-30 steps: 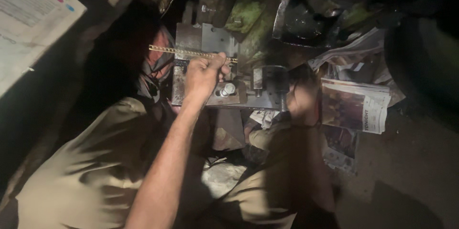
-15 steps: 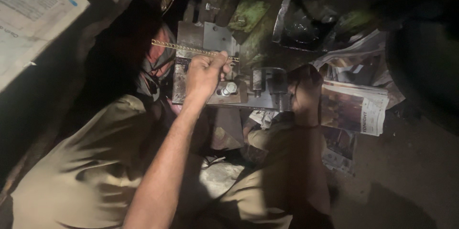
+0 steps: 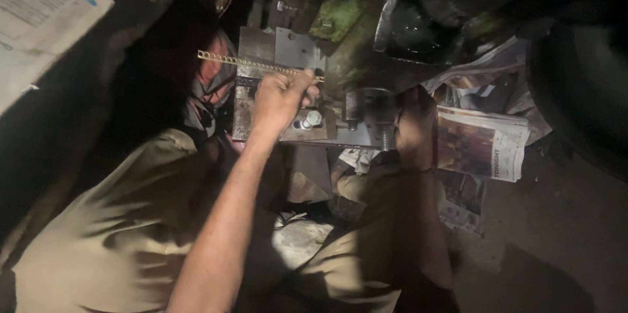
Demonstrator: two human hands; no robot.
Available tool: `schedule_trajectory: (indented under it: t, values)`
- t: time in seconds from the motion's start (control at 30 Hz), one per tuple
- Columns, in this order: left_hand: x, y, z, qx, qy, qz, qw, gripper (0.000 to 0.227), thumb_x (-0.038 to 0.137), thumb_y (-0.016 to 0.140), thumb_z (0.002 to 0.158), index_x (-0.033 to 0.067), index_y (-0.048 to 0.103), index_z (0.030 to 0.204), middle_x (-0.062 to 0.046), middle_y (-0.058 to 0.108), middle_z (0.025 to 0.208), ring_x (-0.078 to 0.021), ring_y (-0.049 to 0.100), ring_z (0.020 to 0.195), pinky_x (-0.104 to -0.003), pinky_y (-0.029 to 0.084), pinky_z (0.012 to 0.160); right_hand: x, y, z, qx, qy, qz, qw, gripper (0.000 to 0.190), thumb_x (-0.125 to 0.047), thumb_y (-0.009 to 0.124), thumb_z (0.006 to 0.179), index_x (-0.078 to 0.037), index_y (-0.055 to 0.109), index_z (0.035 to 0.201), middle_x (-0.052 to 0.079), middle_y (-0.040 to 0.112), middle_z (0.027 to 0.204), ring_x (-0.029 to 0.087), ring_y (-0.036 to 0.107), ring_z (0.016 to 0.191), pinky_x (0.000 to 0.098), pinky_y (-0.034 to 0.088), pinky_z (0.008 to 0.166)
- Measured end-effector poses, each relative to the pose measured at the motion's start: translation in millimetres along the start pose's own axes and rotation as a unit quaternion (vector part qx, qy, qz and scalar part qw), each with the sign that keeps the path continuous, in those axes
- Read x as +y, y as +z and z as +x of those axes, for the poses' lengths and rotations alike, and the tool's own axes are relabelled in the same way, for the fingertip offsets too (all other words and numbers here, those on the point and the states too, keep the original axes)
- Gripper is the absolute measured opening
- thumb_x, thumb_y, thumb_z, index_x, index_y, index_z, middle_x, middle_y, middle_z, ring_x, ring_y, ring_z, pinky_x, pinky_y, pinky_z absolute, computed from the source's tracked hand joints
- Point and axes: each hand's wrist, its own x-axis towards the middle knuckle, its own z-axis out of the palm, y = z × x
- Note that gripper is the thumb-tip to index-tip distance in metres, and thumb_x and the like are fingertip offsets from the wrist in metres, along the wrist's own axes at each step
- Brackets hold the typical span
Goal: The person feeds a metal strip into a punch press machine and activates the mechanism by hand to stamp individual metal pieces.
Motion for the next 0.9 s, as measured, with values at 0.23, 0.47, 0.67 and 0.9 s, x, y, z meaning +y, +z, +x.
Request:
schedule_trajectory:
  t: [0.23, 0.47, 0.67, 0.9]
  values:
    - [13, 1, -6, 0.025, 0.02, 0.096, 0.995, 0.041, 0.041, 0.068, 0.096, 0.0056, 0.081, 0.079, -0.001, 0.074, 0.066, -0.0059, 0.067, 0.059, -0.024, 0.049, 0.058, -11, -3, -5, 0.058, 0.074, -0.093, 0.991, 0.025, -0.029, 0.053, 0.111, -0.007, 0.063, 0.116, 0.002, 0.065, 0.09, 0.009, 0.056, 0.066, 0.0227, 0.045, 0.053]
    - [15, 7, -4, -0.003, -0.031, -0.014, 0.999, 0.034, 0.034, 0.066, 0.098, 0.0059, 0.078, 0.082, -0.002, 0.073, 0.068, -0.0073, 0.06, 0.057, -0.026, 0.045, 0.053, -37, 12, 2, 0.169, 0.2, 0.121, 0.957, 0.041, -0.046, 0.045, 0.1, -0.015, 0.055, 0.125, 0.005, 0.07, 0.093, 0.015, 0.055, 0.06, 0.0266, 0.048, 0.052]
    - [13, 12, -5, 0.013, -0.002, 0.013, 1.0, 0.039, 0.032, 0.066, 0.1, 0.0001, 0.076, 0.08, -0.002, 0.071, 0.068, -0.0062, 0.059, 0.057, -0.024, 0.045, 0.052, -23, 5, 7, 0.156, 0.162, 0.001, 0.974, 0.022, -0.031, 0.065, 0.096, -0.01, 0.065, 0.104, 0.004, 0.069, 0.08, 0.014, 0.062, 0.058, 0.028, 0.052, 0.048]
    - [1, 25, 2, 0.005, -0.012, -0.036, 0.999, 0.036, 0.035, 0.069, 0.098, 0.0009, 0.077, 0.087, -0.004, 0.072, 0.072, -0.0068, 0.058, 0.058, -0.023, 0.043, 0.053, -25, -17, 11, 0.122, 0.153, -0.052, 0.979, 0.021, -0.025, 0.068, 0.1, -0.007, 0.064, 0.089, 0.004, 0.066, 0.069, 0.013, 0.062, 0.052, 0.0273, 0.052, 0.045]
